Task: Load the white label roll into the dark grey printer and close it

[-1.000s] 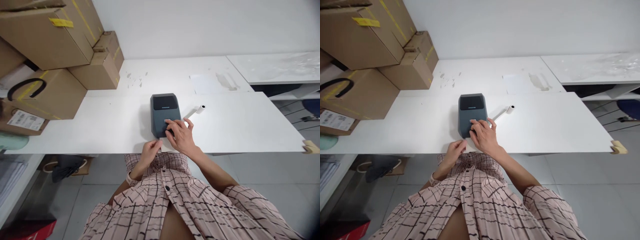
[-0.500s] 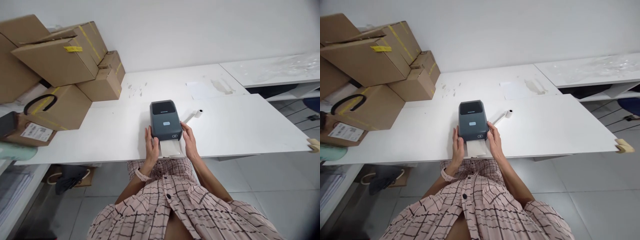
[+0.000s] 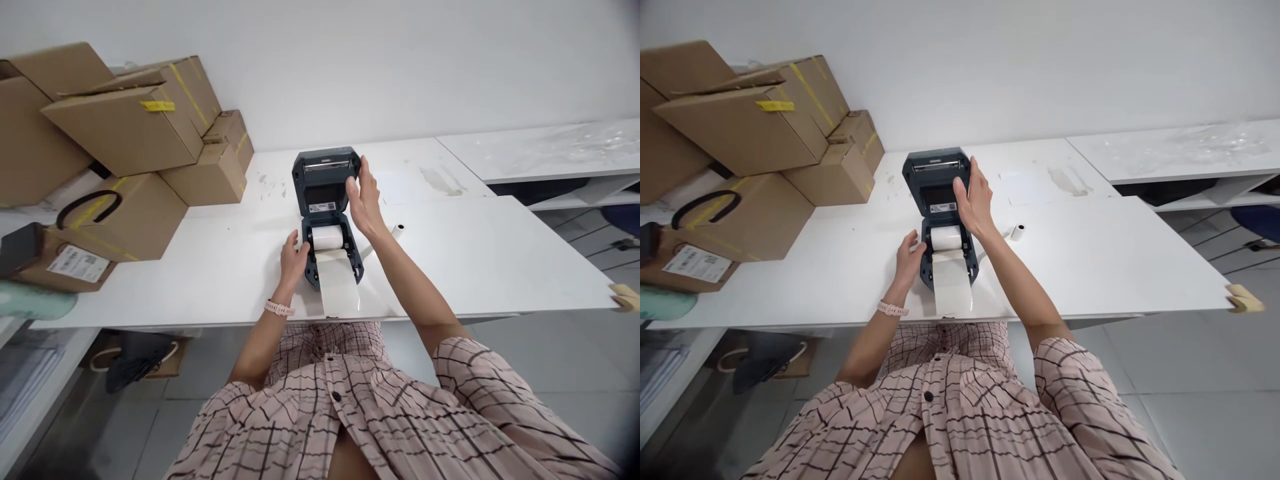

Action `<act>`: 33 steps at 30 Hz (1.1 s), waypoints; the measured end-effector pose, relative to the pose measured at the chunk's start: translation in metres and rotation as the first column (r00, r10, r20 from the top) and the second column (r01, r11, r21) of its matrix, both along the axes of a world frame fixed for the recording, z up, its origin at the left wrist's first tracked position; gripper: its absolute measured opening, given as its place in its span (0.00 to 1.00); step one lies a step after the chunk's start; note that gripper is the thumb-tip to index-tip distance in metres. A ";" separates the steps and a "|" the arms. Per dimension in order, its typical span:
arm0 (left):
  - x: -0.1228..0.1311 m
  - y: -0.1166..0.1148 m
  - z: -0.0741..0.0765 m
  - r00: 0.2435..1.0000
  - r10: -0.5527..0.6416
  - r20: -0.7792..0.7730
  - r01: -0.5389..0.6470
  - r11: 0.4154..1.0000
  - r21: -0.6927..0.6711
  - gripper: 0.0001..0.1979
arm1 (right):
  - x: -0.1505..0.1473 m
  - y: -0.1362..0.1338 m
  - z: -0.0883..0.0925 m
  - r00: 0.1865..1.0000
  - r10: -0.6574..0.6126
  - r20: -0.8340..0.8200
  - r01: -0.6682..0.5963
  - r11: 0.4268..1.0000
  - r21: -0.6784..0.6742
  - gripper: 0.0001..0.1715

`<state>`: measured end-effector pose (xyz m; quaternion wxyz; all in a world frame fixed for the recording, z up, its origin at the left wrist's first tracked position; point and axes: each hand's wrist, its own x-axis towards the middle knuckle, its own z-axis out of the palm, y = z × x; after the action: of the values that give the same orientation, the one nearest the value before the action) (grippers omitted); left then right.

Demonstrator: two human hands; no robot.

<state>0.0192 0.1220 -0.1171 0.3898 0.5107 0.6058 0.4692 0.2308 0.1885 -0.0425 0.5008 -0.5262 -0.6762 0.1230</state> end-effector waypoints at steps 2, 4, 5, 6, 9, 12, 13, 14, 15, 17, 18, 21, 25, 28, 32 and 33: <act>0.001 -0.003 -0.012 1.000 -0.011 -0.011 0.010 0.998 -0.055 0.30 | -0.001 0.021 0.004 0.996 -0.022 0.083 0.022 1.000 -0.004 0.47; 0.002 -0.005 -0.014 1.000 -0.018 -0.022 0.016 0.998 -0.065 0.29 | -0.001 0.041 0.008 0.988 -0.038 0.153 0.039 0.999 -0.003 0.46; 0.003 -0.004 -0.013 0.999 -0.019 -0.044 0.016 0.997 -0.070 0.28 | 0.000 0.049 0.010 0.979 -0.048 0.198 0.052 0.999 -0.012 0.46; 0.003 -0.003 -0.011 0.996 -0.017 -0.082 0.011 0.997 -0.078 0.27 | 0.000 0.054 0.012 0.966 -0.060 0.250 0.069 0.997 -0.027 0.46; 0.004 0.001 -0.001 0.974 -0.019 -0.226 -0.008 0.993 -0.115 0.25 | 0.001 0.050 0.023 0.926 -0.101 0.365 0.125 0.991 -0.043 0.46; 0.006 0.004 0.005 0.965 -0.038 -0.260 -0.002 0.988 -0.152 0.26 | 0.003 0.021 0.030 0.936 -0.126 0.330 0.097 0.990 0.104 0.44; 0.007 0.005 0.005 0.967 -0.041 -0.253 0.000 0.987 -0.159 0.26 | 0.003 0.009 0.030 0.940 -0.084 0.331 0.039 0.989 0.139 0.41; 0.008 0.005 0.005 0.968 -0.036 -0.248 -0.004 0.987 -0.160 0.26 | 0.004 -0.002 0.028 0.933 0.001 0.360 -0.051 0.990 0.130 0.38; 0.009 0.006 0.005 0.969 -0.028 -0.244 -0.011 0.988 -0.157 0.26 | 0.004 -0.011 0.025 0.904 0.121 0.411 -0.162 0.985 0.066 0.36; 0.011 0.008 0.005 0.970 -0.016 -0.244 -0.020 0.989 -0.147 0.24 | 0.001 -0.020 0.015 0.769 0.371 0.520 -0.326 0.928 -0.179 0.34; 0.012 0.009 0.005 0.968 -0.019 -0.250 -0.018 0.989 -0.144 0.24 | -0.002 -0.020 0.009 0.689 0.458 0.562 -0.339 0.889 -0.309 0.35; 0.012 0.012 0.005 0.950 -0.043 -0.309 0.001 0.991 -0.135 0.22 | -0.018 -0.011 -0.008 0.513 0.551 0.658 -0.208 0.824 -0.527 0.48; 0.012 0.015 0.004 0.934 -0.058 -0.354 0.015 0.992 -0.125 0.21 | -0.038 0.006 -0.020 0.439 0.582 0.684 -0.111 0.791 -0.602 0.64; 0.011 0.015 0.002 0.946 -0.064 -0.318 0.024 0.991 -0.129 0.22 | -0.037 0.008 -0.015 0.509 0.610 0.607 -0.181 0.765 -0.618 0.68; 0.010 0.014 0.001 0.957 -0.049 -0.285 0.018 0.994 -0.111 0.23 | 0.002 -0.017 0.016 0.627 0.699 0.343 -0.492 0.697 -0.522 0.63; 0.010 0.014 0.001 0.957 -0.042 -0.287 0.009 0.993 -0.116 0.24 | 0.018 -0.030 0.025 0.648 0.707 0.283 -0.554 0.693 -0.461 0.60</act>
<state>0.0294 0.1357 -0.1162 0.3314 0.5588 0.6751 0.3494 0.2492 0.1587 -0.0174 0.1616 -0.3427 -0.8814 0.2822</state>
